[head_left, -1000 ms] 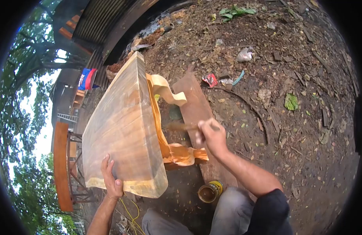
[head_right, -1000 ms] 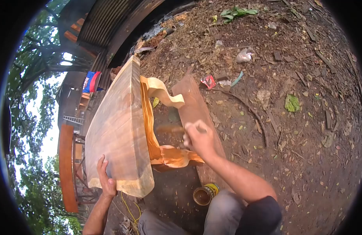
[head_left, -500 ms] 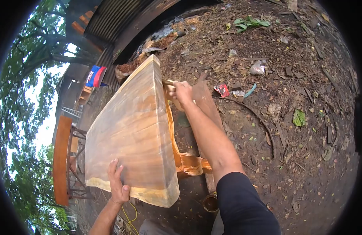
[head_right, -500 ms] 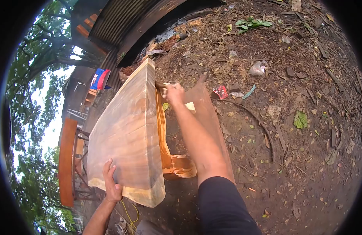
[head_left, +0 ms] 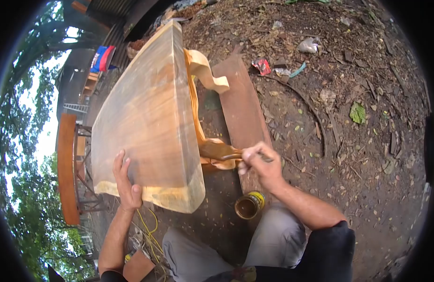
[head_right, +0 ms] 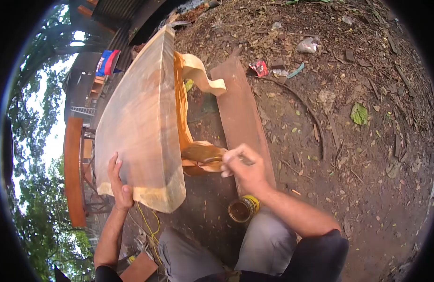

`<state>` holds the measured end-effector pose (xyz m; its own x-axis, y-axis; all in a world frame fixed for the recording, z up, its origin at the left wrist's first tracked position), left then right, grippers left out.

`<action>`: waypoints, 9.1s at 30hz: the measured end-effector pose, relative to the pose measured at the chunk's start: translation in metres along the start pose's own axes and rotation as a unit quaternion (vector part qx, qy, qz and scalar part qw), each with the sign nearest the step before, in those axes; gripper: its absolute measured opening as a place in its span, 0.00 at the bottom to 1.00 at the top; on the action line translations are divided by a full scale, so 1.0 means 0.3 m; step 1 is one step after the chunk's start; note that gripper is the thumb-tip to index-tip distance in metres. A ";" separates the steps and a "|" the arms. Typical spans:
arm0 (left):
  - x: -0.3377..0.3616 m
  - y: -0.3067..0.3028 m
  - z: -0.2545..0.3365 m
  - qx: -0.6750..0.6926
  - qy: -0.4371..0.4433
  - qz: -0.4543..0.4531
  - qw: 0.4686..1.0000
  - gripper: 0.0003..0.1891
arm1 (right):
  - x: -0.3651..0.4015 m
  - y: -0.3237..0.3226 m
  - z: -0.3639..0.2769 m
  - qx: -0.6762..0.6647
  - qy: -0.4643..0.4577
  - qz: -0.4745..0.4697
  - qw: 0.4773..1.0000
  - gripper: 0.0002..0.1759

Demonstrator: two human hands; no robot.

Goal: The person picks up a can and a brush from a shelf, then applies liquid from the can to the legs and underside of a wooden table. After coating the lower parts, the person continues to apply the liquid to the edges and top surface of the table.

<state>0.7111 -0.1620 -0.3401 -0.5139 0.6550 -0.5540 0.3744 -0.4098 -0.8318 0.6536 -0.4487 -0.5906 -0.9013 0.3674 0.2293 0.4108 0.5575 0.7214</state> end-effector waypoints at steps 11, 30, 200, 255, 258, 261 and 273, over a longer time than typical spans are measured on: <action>0.008 -0.039 0.002 -0.012 0.021 0.042 0.999 0.37 | 0.168 -0.421 0.025 0.240 0.073 0.165 0.954 0.09; 0.115 -0.161 -0.102 0.069 0.010 0.219 0.973 0.31 | 0.113 -0.219 0.729 0.550 -0.043 0.354 0.755 0.18; 0.664 -0.462 -1.066 -0.132 -0.209 0.291 0.924 0.30 | 0.310 0.258 1.176 0.115 0.010 0.285 0.952 0.06; 0.720 -0.434 -1.369 -0.127 -0.294 0.225 0.920 0.41 | 0.457 0.449 0.487 0.186 0.079 0.035 0.979 0.20; 0.721 -0.417 -1.418 -0.153 -0.309 0.224 0.911 0.42 | 0.532 0.335 0.388 0.226 0.068 0.098 0.967 0.19; 0.723 -0.372 -1.457 -0.143 -0.286 0.228 0.920 0.43 | 0.633 0.218 0.304 0.434 0.097 0.182 0.877 0.17; 0.729 -0.419 -1.434 -0.146 -0.249 0.266 0.920 0.41 | 0.513 0.007 0.445 0.929 0.097 -0.077 0.349 0.14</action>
<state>0.8837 0.3060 -0.3418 -0.4604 0.0094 -0.8877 0.8289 -0.3535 -0.4336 0.5339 -0.2916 -0.6411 -0.8503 0.2707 0.4513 -0.4271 0.1461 -0.8923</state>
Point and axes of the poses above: each hand's wrist, its own x-axis away from the middle knuckle, its own y-axis out of the palm, z = x × y, the point moved 10 cm from there along -x, towards the middle knuckle, and after that the axes turned 15 degrees about z, right-handed, at the moved point
